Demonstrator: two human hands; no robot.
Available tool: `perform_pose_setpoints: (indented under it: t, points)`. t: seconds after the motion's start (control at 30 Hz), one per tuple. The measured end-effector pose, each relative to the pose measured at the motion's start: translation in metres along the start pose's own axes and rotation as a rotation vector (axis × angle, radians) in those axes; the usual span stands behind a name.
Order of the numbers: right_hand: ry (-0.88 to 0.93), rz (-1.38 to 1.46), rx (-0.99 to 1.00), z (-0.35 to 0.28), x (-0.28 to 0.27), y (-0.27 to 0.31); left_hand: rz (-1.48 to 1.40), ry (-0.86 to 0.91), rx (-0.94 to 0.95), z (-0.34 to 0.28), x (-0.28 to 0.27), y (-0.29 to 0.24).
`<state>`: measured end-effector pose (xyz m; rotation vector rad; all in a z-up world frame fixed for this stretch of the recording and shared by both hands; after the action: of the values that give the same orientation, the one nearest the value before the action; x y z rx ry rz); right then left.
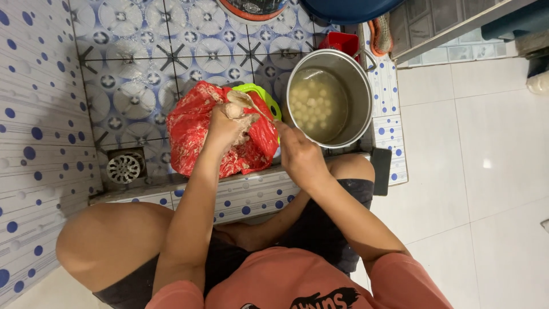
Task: Forming meatballs from a meat mixture by hand and dropping them into a pot of water using a spoon.
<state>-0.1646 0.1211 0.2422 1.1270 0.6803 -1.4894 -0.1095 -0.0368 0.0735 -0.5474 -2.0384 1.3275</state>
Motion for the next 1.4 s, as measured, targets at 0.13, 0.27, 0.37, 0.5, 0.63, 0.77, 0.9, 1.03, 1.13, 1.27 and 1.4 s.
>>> perform_pose_setpoints:
  t: [0.13, 0.27, 0.37, 0.5, 0.63, 0.77, 0.9, 1.03, 1.13, 1.27, 1.4]
  points:
    - [0.008, 0.013, 0.013, -0.002, 0.006, 0.004, 0.050, -0.023, 0.024, 0.016, -0.007, 0.026]
    - [0.122, 0.366, 0.131, 0.000, 0.012, -0.005, 0.405, -0.077, -0.005, 0.041, -0.020, 0.070]
    - [0.181, 0.525, 0.223, -0.008, 0.026, -0.019, 0.554, -0.116, -0.041, 0.041, -0.025, 0.077]
    - [0.264, 0.654, 0.434, -0.033, 0.060, -0.050, 0.741, -0.150, -0.107, 0.036, -0.029, 0.076]
    - [0.375, 1.081, 0.784, -0.057, 0.095, -0.075, 0.771, -0.138, -0.021, 0.020, -0.015, 0.050]
    - [0.274, 1.296, 0.840, -0.063, 0.091, -0.096, 0.848, -0.132, 0.185, 0.029, -0.020, 0.061]
    - [0.183, 1.194, 0.847, -0.075, 0.084, -0.146, 0.818, -0.144, 0.290, 0.038, -0.035, 0.088]
    - [0.144, 0.970, 0.911, -0.109, 0.099, -0.216, 0.916, -0.060, 0.165, 0.046, -0.045, 0.117]
    - [0.204, 0.715, 0.940, -0.134, 0.119, -0.276, 1.005, 0.041, 0.011, 0.044, -0.042, 0.132]
    - [0.316, 0.275, 0.818, -0.144, 0.131, -0.319, 1.293, 0.251, -0.217, 0.045, -0.039, 0.163]
    - [0.631, -0.286, 0.716, -0.133, 0.142, -0.314, 1.472, 0.401, -0.312, 0.029, -0.038, 0.179]
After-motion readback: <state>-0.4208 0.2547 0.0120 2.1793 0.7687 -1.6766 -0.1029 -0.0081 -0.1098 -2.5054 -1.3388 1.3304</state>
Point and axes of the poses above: each hand's wrist, its own z-axis towards the middle knuckle, its own x-axis out of the palm, y = z × x, the point moved 10 cm from there along z, towards the middle knuckle, and after that the axes turned 7 degrees about y, right-handed, at the moved point
